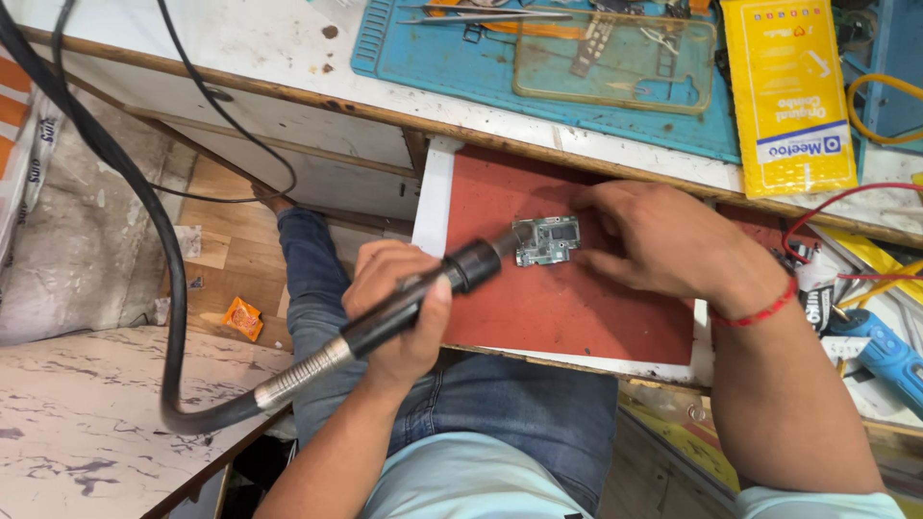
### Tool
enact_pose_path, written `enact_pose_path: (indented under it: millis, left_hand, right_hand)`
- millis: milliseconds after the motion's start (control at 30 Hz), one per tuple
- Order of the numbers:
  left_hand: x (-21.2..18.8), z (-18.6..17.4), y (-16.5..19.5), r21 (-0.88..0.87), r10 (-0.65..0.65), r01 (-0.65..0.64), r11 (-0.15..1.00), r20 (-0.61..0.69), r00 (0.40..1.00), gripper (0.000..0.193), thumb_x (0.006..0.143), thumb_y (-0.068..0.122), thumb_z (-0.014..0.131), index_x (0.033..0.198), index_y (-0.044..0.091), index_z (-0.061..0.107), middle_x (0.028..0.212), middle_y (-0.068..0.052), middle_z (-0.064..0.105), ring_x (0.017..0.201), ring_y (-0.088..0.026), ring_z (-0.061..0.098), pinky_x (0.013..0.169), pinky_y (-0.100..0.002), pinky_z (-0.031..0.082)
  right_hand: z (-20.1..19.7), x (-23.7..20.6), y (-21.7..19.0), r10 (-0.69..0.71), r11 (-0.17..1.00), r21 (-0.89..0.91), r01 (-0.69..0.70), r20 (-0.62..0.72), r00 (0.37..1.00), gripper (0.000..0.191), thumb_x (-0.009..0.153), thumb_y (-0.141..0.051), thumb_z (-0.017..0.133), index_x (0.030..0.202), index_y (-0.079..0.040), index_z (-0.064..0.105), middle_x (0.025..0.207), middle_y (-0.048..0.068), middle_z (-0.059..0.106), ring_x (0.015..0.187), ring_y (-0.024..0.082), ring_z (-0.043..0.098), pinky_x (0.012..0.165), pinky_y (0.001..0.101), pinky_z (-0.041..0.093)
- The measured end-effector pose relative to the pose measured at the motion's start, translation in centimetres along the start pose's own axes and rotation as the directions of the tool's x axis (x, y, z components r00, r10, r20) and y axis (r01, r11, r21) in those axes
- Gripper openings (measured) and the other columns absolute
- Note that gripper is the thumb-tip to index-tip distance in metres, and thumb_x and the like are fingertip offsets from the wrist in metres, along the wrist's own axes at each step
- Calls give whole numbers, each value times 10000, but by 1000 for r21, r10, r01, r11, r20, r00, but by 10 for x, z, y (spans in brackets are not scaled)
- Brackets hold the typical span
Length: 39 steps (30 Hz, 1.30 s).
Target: The person holds a phone motherboard on a red mat and heats it with a hot air gun, repositioning the board repeatedly. They then set the hot air gun aside and use a soldering iron to solder components on the board, steadying it with the other hand.
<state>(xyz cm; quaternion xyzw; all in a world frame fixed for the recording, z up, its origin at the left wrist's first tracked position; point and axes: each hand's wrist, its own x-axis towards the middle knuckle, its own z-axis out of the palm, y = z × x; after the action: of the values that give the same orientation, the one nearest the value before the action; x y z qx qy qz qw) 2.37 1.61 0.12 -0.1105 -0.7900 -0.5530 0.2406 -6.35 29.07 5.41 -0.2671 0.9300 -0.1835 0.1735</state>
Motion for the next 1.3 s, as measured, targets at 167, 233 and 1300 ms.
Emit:
enact_pose_path:
  millis: [167, 233, 1300]
  left_hand:
    - [0, -4, -1, -71, 102, -96, 993, 87, 991, 193, 867, 196, 744, 937, 28, 684, 934, -103, 719, 934, -277, 701, 931, -409, 548]
    - [0, -3, -1, -76, 110, -104, 992, 81, 991, 194, 864, 195, 749, 938, 27, 688, 929, -104, 720, 919, -271, 701, 951, -422, 547]
    - [-1, -1, 4, 9, 34, -34, 999, -8, 999, 191, 889, 202, 758, 950, 37, 685, 945, -89, 712, 965, -282, 685, 914, -380, 545]
  right_hand:
    - [8, 1, 3, -1, 1000, 4, 1, 1, 1000, 387, 804, -236, 747, 1151, -77, 685, 807, 135, 684, 741, 324, 653, 688, 435, 534]
    - [8, 1, 4, -49, 999, 21, 50, -28, 998, 386, 796, -207, 742, 1153, -71, 688, 846, 131, 692, 741, 326, 654, 667, 438, 529]
    - [10, 2, -5, -102, 995, -16, 101, -51, 994, 389, 802, -232, 751, 1147, -73, 668, 864, 120, 691, 771, 328, 669, 669, 445, 537]
